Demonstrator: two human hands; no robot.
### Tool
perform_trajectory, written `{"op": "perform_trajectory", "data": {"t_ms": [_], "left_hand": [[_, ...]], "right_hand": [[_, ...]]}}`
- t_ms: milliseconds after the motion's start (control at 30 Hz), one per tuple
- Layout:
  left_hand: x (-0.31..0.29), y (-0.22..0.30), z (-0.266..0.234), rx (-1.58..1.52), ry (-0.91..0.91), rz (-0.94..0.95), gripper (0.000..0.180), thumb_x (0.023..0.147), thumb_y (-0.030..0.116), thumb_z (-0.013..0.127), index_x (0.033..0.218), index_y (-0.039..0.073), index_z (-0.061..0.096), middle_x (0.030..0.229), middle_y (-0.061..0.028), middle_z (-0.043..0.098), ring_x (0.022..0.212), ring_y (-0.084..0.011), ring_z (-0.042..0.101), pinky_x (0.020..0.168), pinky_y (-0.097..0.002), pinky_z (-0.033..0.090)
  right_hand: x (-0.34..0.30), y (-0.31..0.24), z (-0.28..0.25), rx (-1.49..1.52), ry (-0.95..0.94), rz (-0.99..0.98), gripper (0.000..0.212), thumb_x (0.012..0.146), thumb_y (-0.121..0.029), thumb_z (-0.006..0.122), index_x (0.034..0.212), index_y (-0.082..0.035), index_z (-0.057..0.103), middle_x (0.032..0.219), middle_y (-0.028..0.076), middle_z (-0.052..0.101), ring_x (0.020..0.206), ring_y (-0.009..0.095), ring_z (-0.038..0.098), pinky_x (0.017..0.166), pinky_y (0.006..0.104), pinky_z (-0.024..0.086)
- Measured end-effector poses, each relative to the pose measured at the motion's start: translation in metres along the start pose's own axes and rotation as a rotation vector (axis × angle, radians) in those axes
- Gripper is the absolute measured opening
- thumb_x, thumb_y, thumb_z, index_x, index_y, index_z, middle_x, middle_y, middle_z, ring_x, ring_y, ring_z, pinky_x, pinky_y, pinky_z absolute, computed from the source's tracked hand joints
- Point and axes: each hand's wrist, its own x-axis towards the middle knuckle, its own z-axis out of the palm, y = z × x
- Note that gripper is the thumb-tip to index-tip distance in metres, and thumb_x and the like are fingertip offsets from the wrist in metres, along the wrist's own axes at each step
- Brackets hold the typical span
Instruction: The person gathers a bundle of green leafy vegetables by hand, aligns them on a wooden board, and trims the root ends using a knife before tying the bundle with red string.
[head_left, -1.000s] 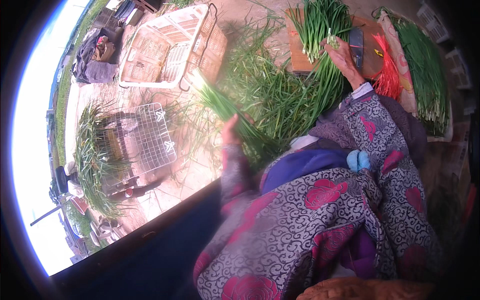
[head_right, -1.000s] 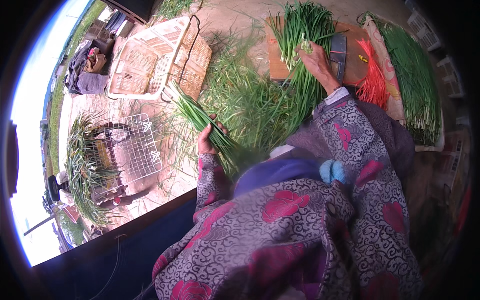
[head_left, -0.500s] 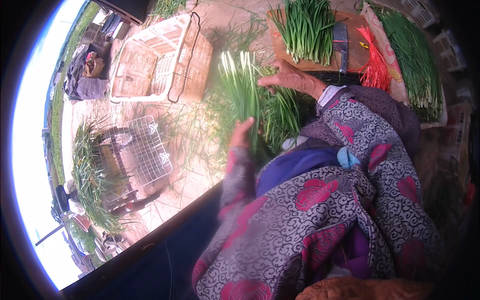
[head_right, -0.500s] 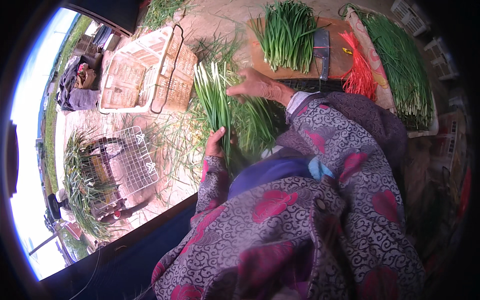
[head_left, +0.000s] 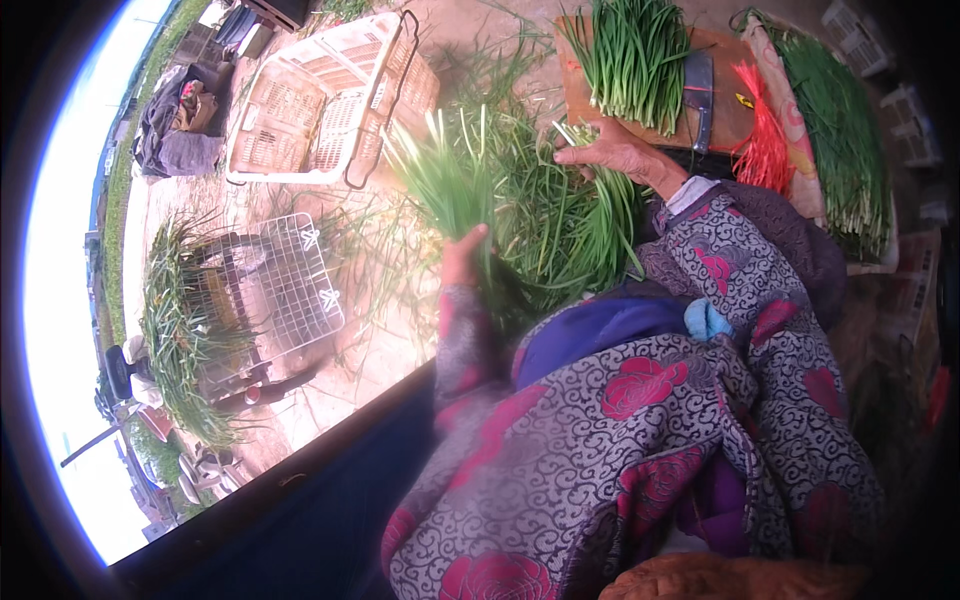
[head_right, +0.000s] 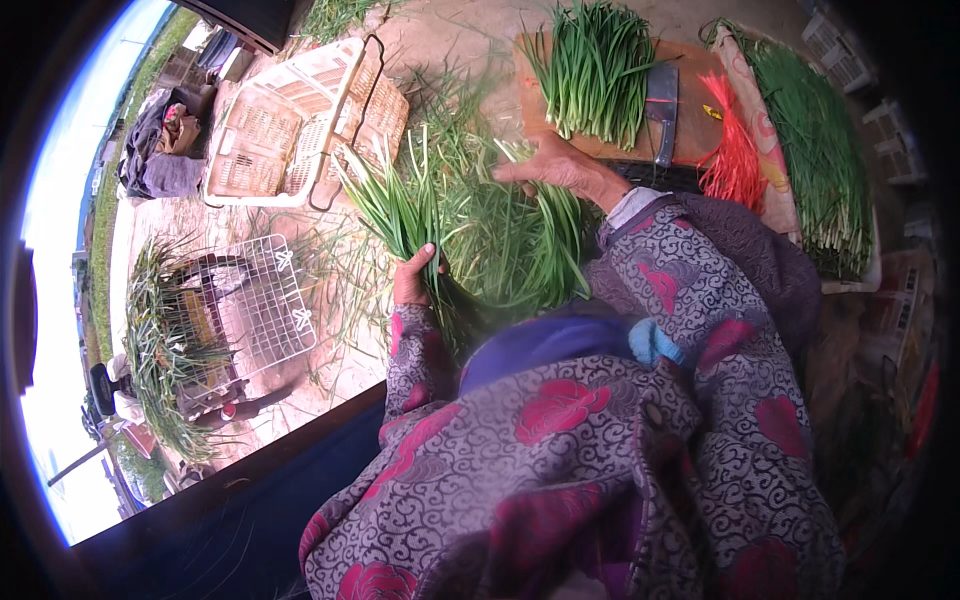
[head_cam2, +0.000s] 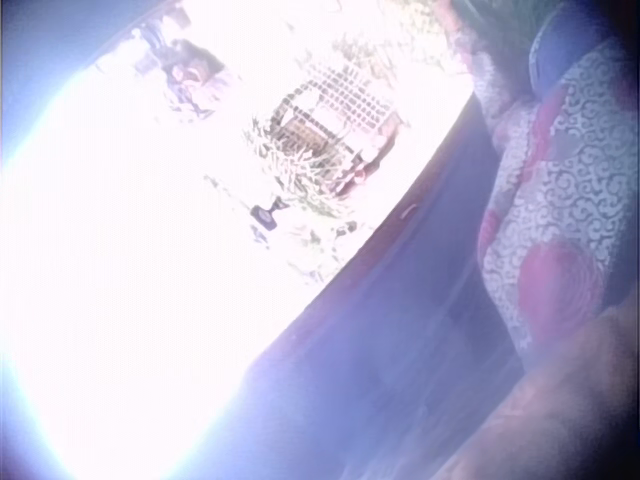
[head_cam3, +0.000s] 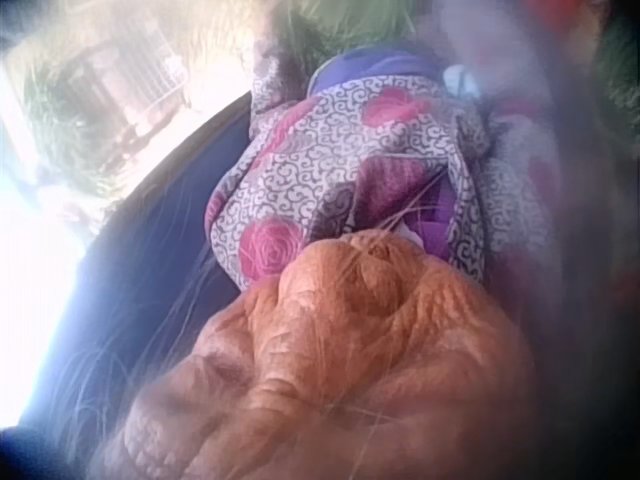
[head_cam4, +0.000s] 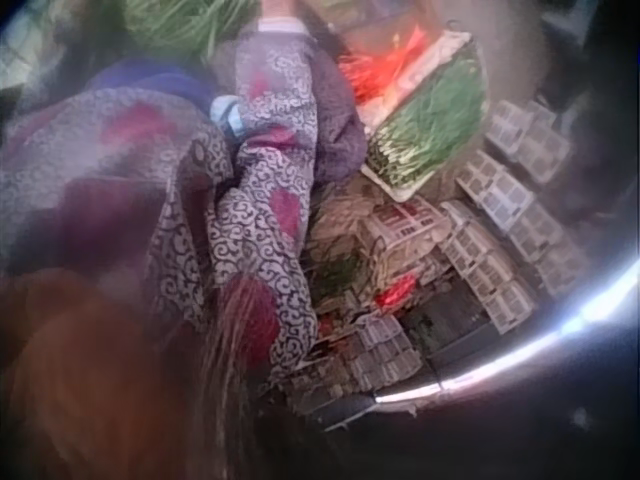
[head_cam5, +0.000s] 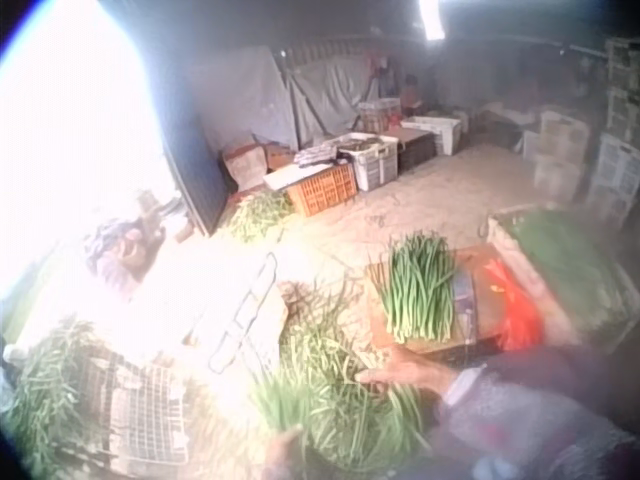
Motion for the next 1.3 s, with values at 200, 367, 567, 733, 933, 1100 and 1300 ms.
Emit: {"op": "perform_trajectory", "data": {"t_ms": [200, 367, 567, 733, 933, 1100, 1300], "left_hand": [[-0.022, 0.002, 0.053, 0.146, -0.150, -0.053, 0.037, 0.078, 0.000, 0.076, 0.112, 0.001, 0.061, 0.088, -0.0062, 0.068, 0.063, -0.0163, 0.064, 0.051, -0.0273, 0.054], [-0.030, -0.012, 0.049, -0.177, -0.131, -0.050, 0.039, 0.087, 0.011, 0.070, 0.121, -0.003, 0.059, 0.109, -0.0143, 0.070, 0.092, -0.0257, 0.070, 0.081, -0.0382, 0.060], [-0.001, -0.002, 0.041, -0.254, -0.288, -0.105, 0.034, 0.088, 0.018, 0.070, 0.113, -0.002, 0.059, 0.098, -0.0153, 0.069, 0.084, -0.0270, 0.068, 0.077, -0.0399, 0.058], [-0.002, 0.003, 0.020, -0.023, -0.238, 0.019, 0.020, 0.092, 0.017, 0.067, 0.098, -0.002, 0.061, 0.081, -0.0111, 0.065, 0.061, -0.0221, 0.063, 0.056, -0.0342, 0.052], [-0.013, -0.008, 0.056, 0.070, -0.292, -0.077, 0.021, 0.088, 0.013, 0.071, 0.097, -0.006, 0.064, 0.081, -0.0141, 0.069, 0.057, -0.0214, 0.064, 0.051, -0.0316, 0.051], [-0.025, 0.000, 0.059, -0.015, -0.352, -0.009, 0.037, 0.089, 0.015, 0.070, 0.118, -0.004, 0.059, 0.103, -0.0199, 0.071, 0.071, -0.0248, 0.069, 0.052, -0.0318, 0.052], [-0.010, 0.001, 0.032, 0.017, -0.282, -0.038, 0.038, 0.087, 0.016, 0.071, 0.116, -0.004, 0.059, 0.096, -0.0160, 0.070, 0.066, -0.0217, 0.065, 0.050, -0.0301, 0.049]], "right_hand": [[0.014, -0.007, 0.020, 0.086, 0.241, -0.091, 0.053, 0.081, -0.028, 0.083, 0.117, 0.002, 0.059, 0.090, 0.006, 0.064, 0.072, 0.013, 0.060, 0.063, 0.0284, 0.048], [0.023, -0.007, 0.027, 0.062, 0.175, -0.040, 0.078, 0.083, -0.027, 0.081, 0.140, 0.011, 0.044, 0.096, 0.009, 0.067, 0.077, 0.013, 0.062, 0.070, 0.0282, 0.053], [0.013, 0.052, -0.035, -0.387, 0.390, -0.084, 0.051, 0.085, -0.020, 0.071, 0.130, 0.001, 0.059, 0.084, 0.007, 0.070, 0.069, 0.018, 0.064, 0.066, 0.0377, 0.052], [0.011, 0.059, -0.086, -0.761, 0.598, -0.050, 0.033, 0.087, -0.029, 0.069, 0.102, 0.000, 0.068, 0.082, 0.017, 0.072, 0.076, 0.031, 0.070, 0.072, 0.0402, 0.053], [0.016, 0.003, -0.009, 0.090, 0.289, -0.184, 0.032, 0.085, -0.023, 0.079, 0.105, -0.002, 0.065, 0.088, 0.003, 0.068, 0.073, 0.011, 0.060, 0.073, 0.0277, 0.049], [0.035, 0.012, 0.014, 0.066, 0.226, -0.151, 0.030, 0.084, -0.026, 0.080, 0.098, -0.005, 0.064, 0.077, 0.003, 0.063, 0.068, 0.012, 0.058, 0.067, 0.0296, 0.049], [0.033, 0.042, -0.015, 0.178, 0.362, -0.135, 0.033, 0.085, -0.025, 0.080, 0.100, -0.001, 0.064, 0.081, 0.004, 0.064, 0.067, 0.011, 0.059, 0.057, 0.0293, 0.051]]}}
